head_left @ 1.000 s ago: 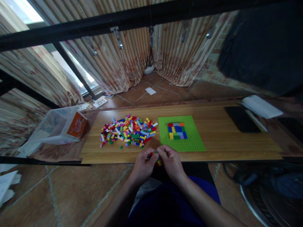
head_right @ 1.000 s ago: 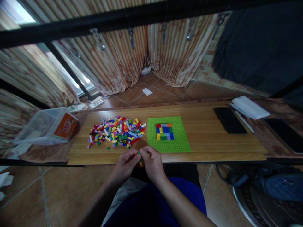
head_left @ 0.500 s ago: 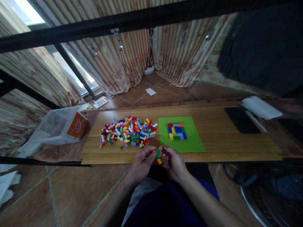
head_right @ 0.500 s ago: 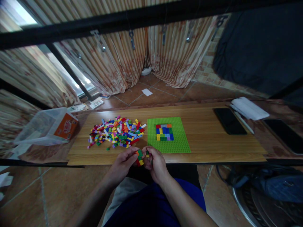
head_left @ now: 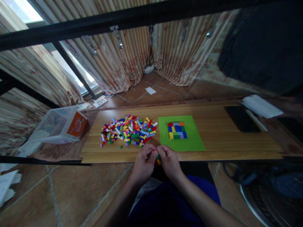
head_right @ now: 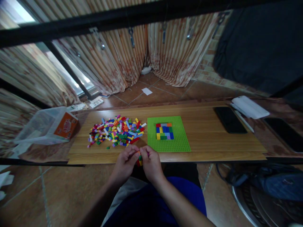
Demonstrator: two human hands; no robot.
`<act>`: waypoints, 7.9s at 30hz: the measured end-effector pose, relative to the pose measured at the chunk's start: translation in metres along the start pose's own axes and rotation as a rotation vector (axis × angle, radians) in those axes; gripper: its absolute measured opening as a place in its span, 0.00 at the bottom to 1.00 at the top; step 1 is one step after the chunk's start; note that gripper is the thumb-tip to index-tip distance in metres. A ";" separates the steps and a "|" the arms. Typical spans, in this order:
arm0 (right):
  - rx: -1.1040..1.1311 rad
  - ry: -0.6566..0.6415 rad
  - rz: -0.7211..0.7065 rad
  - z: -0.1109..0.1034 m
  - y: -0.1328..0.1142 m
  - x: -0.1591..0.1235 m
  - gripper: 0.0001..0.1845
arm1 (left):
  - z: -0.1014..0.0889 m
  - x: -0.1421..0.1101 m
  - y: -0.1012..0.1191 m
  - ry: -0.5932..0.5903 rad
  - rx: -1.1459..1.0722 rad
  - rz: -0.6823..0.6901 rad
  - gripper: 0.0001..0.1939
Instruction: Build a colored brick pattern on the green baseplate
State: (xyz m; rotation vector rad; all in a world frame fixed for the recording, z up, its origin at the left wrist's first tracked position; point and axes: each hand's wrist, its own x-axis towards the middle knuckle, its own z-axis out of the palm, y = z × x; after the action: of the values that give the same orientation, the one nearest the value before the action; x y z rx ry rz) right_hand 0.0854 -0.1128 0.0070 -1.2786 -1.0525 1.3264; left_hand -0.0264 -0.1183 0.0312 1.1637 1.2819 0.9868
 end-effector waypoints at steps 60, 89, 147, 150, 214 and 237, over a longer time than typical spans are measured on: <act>0.434 -0.085 0.363 0.027 -0.015 0.018 0.21 | -0.009 0.020 0.013 0.418 -0.271 -0.022 0.14; 0.318 -0.018 0.126 0.075 -0.017 0.144 0.07 | -0.090 0.096 -0.013 0.455 0.718 0.188 0.08; -0.217 0.110 -0.098 -0.080 -0.004 0.014 0.20 | 0.005 0.026 -0.018 -0.051 0.303 0.121 0.09; -0.370 0.249 -0.138 -0.107 0.000 0.021 0.21 | -0.007 0.030 -0.022 -0.026 0.460 0.203 0.07; -0.816 0.492 -0.324 -0.103 0.018 0.080 0.20 | 0.070 0.103 -0.018 0.042 0.775 0.444 0.04; -0.737 0.499 -0.310 -0.098 0.016 0.079 0.19 | 0.077 0.101 -0.009 0.058 0.923 0.338 0.03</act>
State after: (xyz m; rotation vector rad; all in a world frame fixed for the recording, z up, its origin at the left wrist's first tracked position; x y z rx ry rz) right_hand 0.1840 -0.0410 -0.0283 -1.7647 -1.3470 0.3323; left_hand 0.0569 -0.0271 -0.0007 2.1167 1.6840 0.6476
